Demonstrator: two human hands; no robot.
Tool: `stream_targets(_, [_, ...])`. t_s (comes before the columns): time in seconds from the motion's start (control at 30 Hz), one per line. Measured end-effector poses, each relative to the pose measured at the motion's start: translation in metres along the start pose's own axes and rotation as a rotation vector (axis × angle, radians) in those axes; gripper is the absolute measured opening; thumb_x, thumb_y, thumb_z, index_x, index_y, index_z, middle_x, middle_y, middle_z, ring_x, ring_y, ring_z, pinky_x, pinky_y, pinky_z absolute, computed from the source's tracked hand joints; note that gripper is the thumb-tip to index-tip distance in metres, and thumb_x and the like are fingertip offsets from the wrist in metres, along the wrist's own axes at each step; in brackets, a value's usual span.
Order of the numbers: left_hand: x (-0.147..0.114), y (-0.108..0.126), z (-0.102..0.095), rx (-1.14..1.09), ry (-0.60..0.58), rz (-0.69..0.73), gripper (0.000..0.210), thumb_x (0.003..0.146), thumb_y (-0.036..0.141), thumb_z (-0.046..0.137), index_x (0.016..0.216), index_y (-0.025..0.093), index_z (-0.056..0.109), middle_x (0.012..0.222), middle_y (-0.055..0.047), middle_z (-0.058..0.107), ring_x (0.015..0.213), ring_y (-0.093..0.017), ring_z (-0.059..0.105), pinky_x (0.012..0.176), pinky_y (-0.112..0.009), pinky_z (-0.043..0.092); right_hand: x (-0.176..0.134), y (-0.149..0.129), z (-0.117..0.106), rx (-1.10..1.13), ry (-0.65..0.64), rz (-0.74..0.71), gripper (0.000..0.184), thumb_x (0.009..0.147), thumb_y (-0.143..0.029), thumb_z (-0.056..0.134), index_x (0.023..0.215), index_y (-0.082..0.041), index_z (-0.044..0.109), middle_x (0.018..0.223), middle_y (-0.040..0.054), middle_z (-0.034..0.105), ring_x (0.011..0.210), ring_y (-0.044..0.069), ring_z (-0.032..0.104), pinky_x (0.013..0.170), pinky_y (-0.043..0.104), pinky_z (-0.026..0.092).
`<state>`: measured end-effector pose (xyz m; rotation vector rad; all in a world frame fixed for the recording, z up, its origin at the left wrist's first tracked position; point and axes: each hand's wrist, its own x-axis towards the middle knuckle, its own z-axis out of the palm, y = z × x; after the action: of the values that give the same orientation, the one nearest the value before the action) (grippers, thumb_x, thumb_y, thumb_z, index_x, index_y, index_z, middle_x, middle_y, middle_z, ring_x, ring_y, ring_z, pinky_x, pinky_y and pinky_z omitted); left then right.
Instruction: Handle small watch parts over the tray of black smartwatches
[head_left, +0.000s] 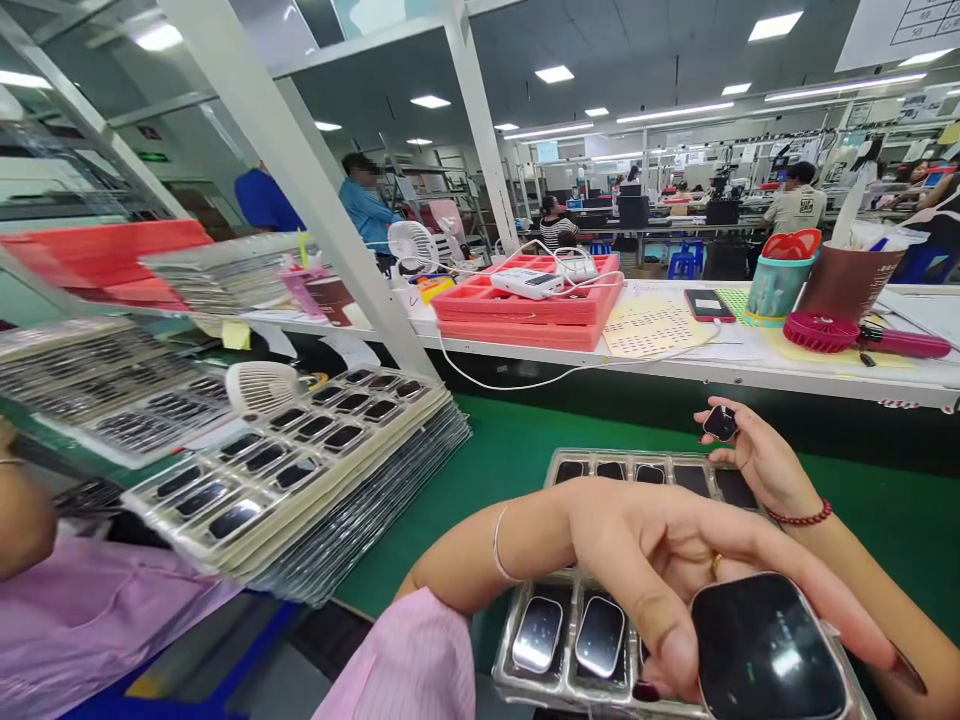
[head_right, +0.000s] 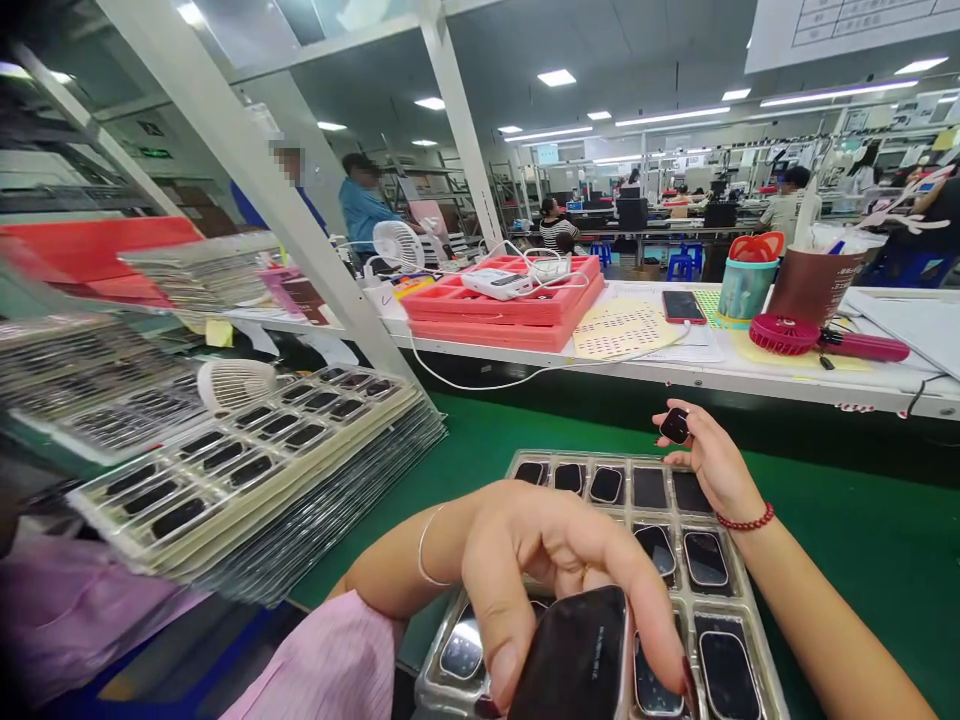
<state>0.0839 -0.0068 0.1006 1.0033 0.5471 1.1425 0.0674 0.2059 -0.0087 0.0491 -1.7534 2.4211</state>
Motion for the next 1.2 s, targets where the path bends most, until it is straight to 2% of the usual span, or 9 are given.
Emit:
stream_targets(0.1, [-0.003,0.001,0.005,0.033,-0.041,0.016,0.076,0.043,-0.006,0.080,0.114,0.017,0.062,0.097,-0.003,0.067,0.093,-0.023,0.070,0.076,-0.026,0.056,-0.001,-0.002,0.002,-0.023,0.001,0.007,0.031,0.085,-0.040,0.066,0.111,-0.024,0.060,0.113,0.0080,0.069,0.076,0.015,0.063,0.055,0.024,0.056])
stream_targets(0.17, [-0.007,0.004,0.002,0.087,0.062,0.055,0.067,0.055,0.000,0.079,0.117,0.019,0.059,0.097,-0.004,0.067,0.081,-0.020,0.070,0.070,-0.027,0.056,-0.002,-0.003,0.004,-0.050,-0.006,0.033,0.028,0.081,-0.034,0.069,0.106,-0.025,0.060,0.112,0.0068,0.069,0.076,0.016,0.063,0.056,0.025,0.056])
stream_targets(0.33, [-0.017,0.000,-0.054,0.431,0.850,0.345,0.058,0.065,0.012,0.076,0.118,0.017,0.053,0.098,-0.007,0.067,0.073,-0.014,0.067,0.058,-0.021,0.048,0.000,-0.002,0.006,-0.094,0.010,0.032,0.048,0.068,-0.019,0.070,0.114,-0.025,0.060,0.105,0.0042,0.069,0.084,0.018,0.066,0.064,0.029,0.058])
stream_targets(0.4, [-0.019,-0.008,-0.082,0.521,1.125,0.318,0.061,0.064,0.011,0.073,0.120,0.015,0.051,0.099,-0.008,0.066,0.072,-0.014,0.066,0.053,-0.020,0.043,0.002,-0.001,0.006,-0.104,0.002,0.037,0.057,0.064,-0.016,0.069,0.119,-0.025,0.057,0.111,0.0042,0.068,0.086,0.017,0.067,0.067,0.028,0.059])
stream_targets(0.47, [-0.018,-0.017,-0.101,0.578,1.259,0.248,0.054,0.069,0.014,0.068,0.120,0.014,0.051,0.097,-0.008,0.066,0.067,-0.012,0.064,0.049,-0.019,0.039,0.002,-0.002,0.006,-0.133,-0.012,0.030,0.060,0.065,-0.016,0.068,0.123,-0.025,0.055,0.116,0.0052,0.068,0.085,0.015,0.067,0.067,0.027,0.058])
stream_targets(0.6, [-0.015,-0.027,-0.106,0.659,1.272,0.213,0.029,0.075,0.015,0.060,0.104,0.013,0.058,0.087,-0.004,0.066,0.062,-0.009,0.059,0.053,-0.020,0.042,0.001,-0.003,0.007,-0.208,-0.039,-0.019,0.051,0.071,-0.021,0.067,0.121,-0.021,0.057,0.110,0.0069,0.070,0.071,0.011,0.064,0.060,0.025,0.056])
stream_targets(0.87, [-0.012,-0.033,-0.108,0.673,1.239,0.196,0.046,0.065,0.002,0.054,0.109,0.016,0.055,0.098,-0.004,0.066,0.077,-0.013,0.065,0.062,-0.021,0.048,0.002,0.000,0.007,-0.242,-0.088,-0.101,0.057,0.066,-0.010,0.058,0.121,-0.022,0.058,0.111,0.0070,0.069,0.081,0.015,0.065,0.065,0.028,0.058])
stream_targets(1.07, [-0.014,-0.033,-0.109,0.703,1.215,0.210,0.027,0.083,0.026,0.059,0.108,0.015,0.059,0.100,-0.006,0.066,0.071,-0.012,0.065,0.052,-0.019,0.043,0.001,0.000,0.005,-0.268,-0.026,-0.106,0.034,0.081,-0.030,0.065,0.113,-0.021,0.064,0.099,0.0054,0.071,0.069,0.012,0.064,0.056,0.023,0.053])
stream_targets(1.2, [-0.013,-0.030,-0.109,0.688,1.191,0.200,0.027,0.082,0.028,0.061,0.106,0.015,0.062,0.091,-0.004,0.066,0.066,-0.011,0.062,0.052,-0.019,0.043,0.002,-0.002,0.008,-0.238,-0.027,-0.097,0.033,0.079,-0.032,0.069,0.109,-0.020,0.065,0.090,0.0035,0.071,0.059,0.010,0.061,0.050,0.020,0.049])
